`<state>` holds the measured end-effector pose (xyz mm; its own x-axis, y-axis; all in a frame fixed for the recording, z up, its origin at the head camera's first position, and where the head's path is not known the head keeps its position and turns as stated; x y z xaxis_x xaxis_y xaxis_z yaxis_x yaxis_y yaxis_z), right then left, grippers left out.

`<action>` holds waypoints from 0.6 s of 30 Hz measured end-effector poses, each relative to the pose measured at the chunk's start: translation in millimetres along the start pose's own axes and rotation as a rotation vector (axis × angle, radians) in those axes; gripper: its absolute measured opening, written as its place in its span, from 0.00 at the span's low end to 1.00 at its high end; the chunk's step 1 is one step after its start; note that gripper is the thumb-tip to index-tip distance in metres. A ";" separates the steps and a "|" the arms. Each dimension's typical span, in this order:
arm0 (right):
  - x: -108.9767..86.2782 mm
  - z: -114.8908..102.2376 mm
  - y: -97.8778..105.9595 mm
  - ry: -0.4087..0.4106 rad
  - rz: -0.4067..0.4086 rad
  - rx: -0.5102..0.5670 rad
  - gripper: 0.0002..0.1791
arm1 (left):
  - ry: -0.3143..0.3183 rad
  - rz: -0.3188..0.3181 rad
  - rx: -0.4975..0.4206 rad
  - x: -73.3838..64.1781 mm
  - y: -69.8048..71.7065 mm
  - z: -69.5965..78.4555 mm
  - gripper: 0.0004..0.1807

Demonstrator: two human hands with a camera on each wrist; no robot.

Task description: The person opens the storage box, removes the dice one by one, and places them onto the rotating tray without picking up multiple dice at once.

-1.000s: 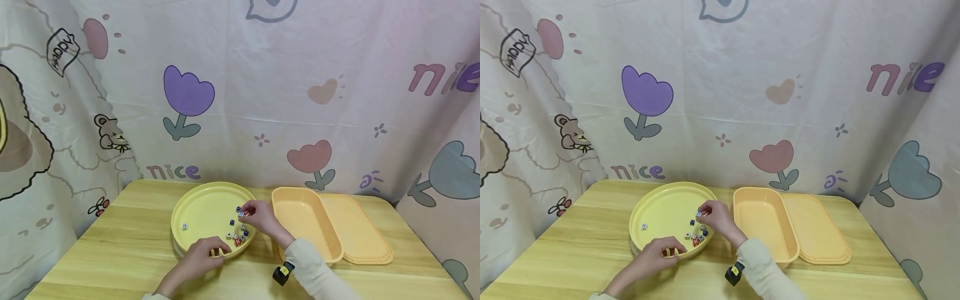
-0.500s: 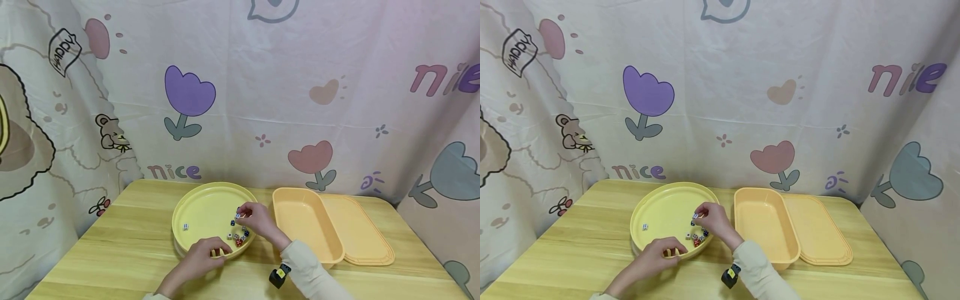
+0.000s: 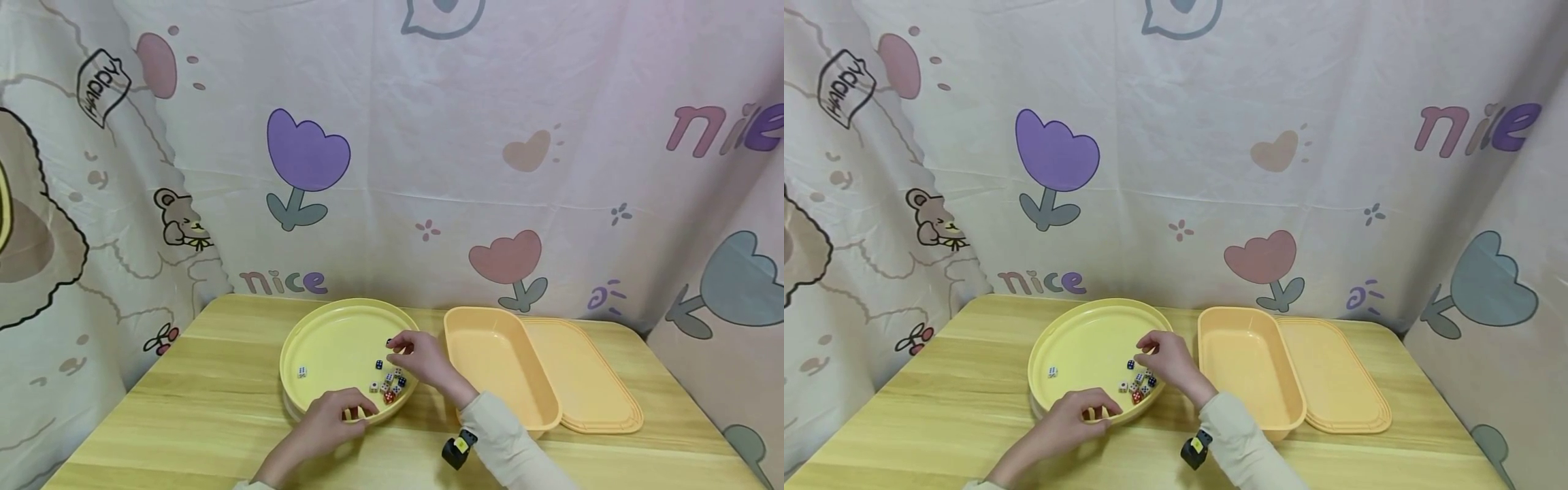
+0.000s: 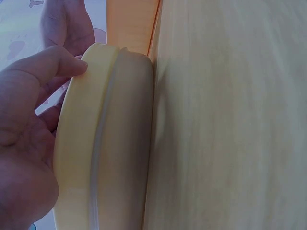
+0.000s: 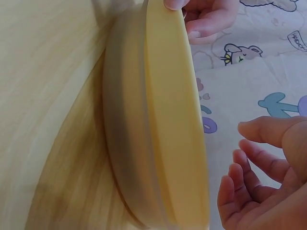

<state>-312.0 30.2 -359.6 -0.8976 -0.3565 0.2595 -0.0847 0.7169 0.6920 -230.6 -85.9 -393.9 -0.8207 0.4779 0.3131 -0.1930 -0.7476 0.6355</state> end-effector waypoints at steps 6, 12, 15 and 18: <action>0.1 -0.8 1.2 0.013 0.013 -0.020 0.08 | -0.006 0.003 0.001 0.2 0.4 -0.5 0.10; -0.4 -1.7 2.0 0.023 0.022 -0.026 0.07 | -0.002 0.004 0.003 -0.3 0.4 -0.8 0.10; -1.4 -2.8 3.3 0.036 0.029 -0.031 0.06 | -0.004 0.003 0.007 -0.5 0.4 -0.4 0.10; -3.6 -3.7 5.9 0.039 0.038 -0.033 0.06 | -0.001 0.000 0.006 -0.9 0.2 -0.2 0.10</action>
<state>-307.7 33.5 -354.0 -0.8821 -0.3533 0.3115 -0.0362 0.7102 0.7031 -230.1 -86.6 -394.2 -0.8203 0.4781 0.3139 -0.1897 -0.7452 0.6392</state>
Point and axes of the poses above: each hand's wrist, its own x-axis towards the middle knuckle, its own y-axis out of the back of the hand, z = x × y, the point moved 10 cm from there along x, towards the middle knuckle, and after that the axes turned 5 degrees about -x, right-handed, at the moved point
